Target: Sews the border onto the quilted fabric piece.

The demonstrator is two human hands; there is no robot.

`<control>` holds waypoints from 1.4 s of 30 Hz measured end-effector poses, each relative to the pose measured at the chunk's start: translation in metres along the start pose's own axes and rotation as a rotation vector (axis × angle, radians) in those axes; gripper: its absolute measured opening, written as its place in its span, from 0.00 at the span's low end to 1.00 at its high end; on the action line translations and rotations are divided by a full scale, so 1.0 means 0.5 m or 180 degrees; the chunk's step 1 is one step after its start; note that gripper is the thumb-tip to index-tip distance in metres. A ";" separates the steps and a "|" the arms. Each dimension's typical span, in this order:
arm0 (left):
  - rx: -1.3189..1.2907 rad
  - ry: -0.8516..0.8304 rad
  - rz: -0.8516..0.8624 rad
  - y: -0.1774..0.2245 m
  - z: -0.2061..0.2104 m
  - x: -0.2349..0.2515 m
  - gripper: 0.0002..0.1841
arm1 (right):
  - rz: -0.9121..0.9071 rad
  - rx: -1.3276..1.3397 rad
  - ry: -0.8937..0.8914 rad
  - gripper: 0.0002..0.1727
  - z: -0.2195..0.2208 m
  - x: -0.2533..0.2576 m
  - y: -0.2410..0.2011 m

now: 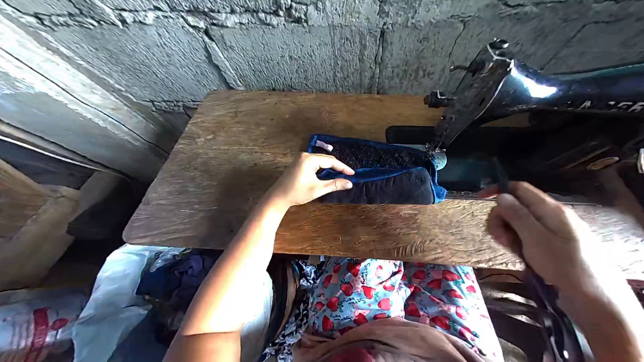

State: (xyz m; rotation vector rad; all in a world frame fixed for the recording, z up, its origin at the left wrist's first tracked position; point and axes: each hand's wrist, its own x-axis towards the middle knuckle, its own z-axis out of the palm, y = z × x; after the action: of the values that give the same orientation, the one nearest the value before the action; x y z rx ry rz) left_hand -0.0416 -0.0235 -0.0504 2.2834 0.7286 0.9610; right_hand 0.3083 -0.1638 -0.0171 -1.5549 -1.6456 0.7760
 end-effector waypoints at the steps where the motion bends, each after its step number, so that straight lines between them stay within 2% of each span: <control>1: 0.0069 0.0085 0.0067 -0.001 -0.005 0.000 0.10 | -0.0158 0.0462 -0.0296 0.19 0.027 -0.010 -0.017; 3: 0.0107 0.0203 0.0092 0.002 -0.013 -0.003 0.07 | -0.0231 0.1364 -0.1020 0.21 0.082 -0.013 -0.044; 5: 0.0108 0.0307 0.0084 0.007 -0.019 -0.007 0.08 | -0.0092 0.1975 -0.1397 0.21 0.141 -0.002 -0.069; 7: 0.0174 0.0416 0.0044 0.009 -0.023 -0.009 0.10 | 0.0001 0.2095 -0.1485 0.17 0.194 0.017 -0.092; 11: 0.0075 0.0655 -0.0078 0.010 -0.035 -0.012 0.09 | 0.0340 0.1880 -0.1392 0.18 0.263 0.082 -0.106; 15: 0.0150 0.1430 -0.0108 0.015 -0.063 -0.017 0.10 | 0.0515 0.1839 -0.1290 0.19 0.273 0.112 -0.106; 18: 0.0015 0.2150 -0.0634 0.031 -0.105 -0.043 0.10 | 0.0553 0.1867 -0.1337 0.19 0.270 0.112 -0.104; 21: -0.0048 0.2612 -0.0999 0.038 -0.162 -0.105 0.09 | 0.0580 0.1870 -0.1353 0.19 0.269 0.112 -0.103; 24: 0.0511 0.2980 -0.1422 0.029 -0.244 -0.214 0.08 | 0.0560 0.1897 -0.1407 0.20 0.267 0.114 -0.100; 26: 0.1756 0.3019 -0.2114 0.011 -0.309 -0.297 0.14 | 0.0533 0.1940 -0.1478 0.20 0.264 0.113 -0.098; 27: 0.2438 0.2750 -0.2678 0.011 -0.335 -0.334 0.17 | 0.0521 0.1965 -0.1522 0.20 0.258 0.110 -0.099; 28: 0.2804 0.2431 -0.3224 0.016 -0.352 -0.359 0.25 | 0.0495 0.1970 -0.1569 0.20 0.249 0.103 -0.100; 29: 0.2918 0.2247 -0.3585 0.021 -0.362 -0.378 0.37 | 0.0448 0.1917 -0.1614 0.19 0.234 0.092 -0.100; 30: 0.2985 0.2193 -0.3774 0.025 -0.365 -0.391 0.44 | 0.0367 0.1805 -0.1633 0.19 0.212 0.078 -0.097; 31: 0.3017 0.2198 -0.3772 0.037 -0.358 -0.389 0.45 | 0.0291 0.1621 -0.1614 0.19 0.183 0.063 -0.091; 33: 0.2966 0.2031 -0.3147 0.079 -0.316 -0.351 0.36 | 0.0236 0.1111 -0.1415 0.19 0.110 0.033 -0.071; 35: 0.2613 0.1504 -0.2324 0.143 -0.233 -0.267 0.27 | 0.0351 0.0304 -0.1034 0.18 0.028 0.020 -0.047; 37: 0.2145 0.0943 -0.1656 0.188 -0.119 -0.182 0.23 | 0.0587 -0.0909 -0.0680 0.19 -0.038 0.039 -0.021; 40: 0.1361 0.0393 -0.0852 0.196 0.070 -0.092 0.23 | 0.0720 -0.2379 -0.0116 0.24 -0.063 0.106 0.030; 42: 0.0831 0.0171 -0.0630 0.197 0.168 -0.049 0.31 | 0.0740 -0.2892 -0.0049 0.28 -0.058 0.153 0.055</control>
State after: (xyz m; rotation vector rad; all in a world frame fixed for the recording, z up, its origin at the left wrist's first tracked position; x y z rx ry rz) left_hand 0.0332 -0.1317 -0.0459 2.3549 1.1384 0.8800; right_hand 0.3472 -0.0867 -0.0160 -2.3812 -1.9760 0.1066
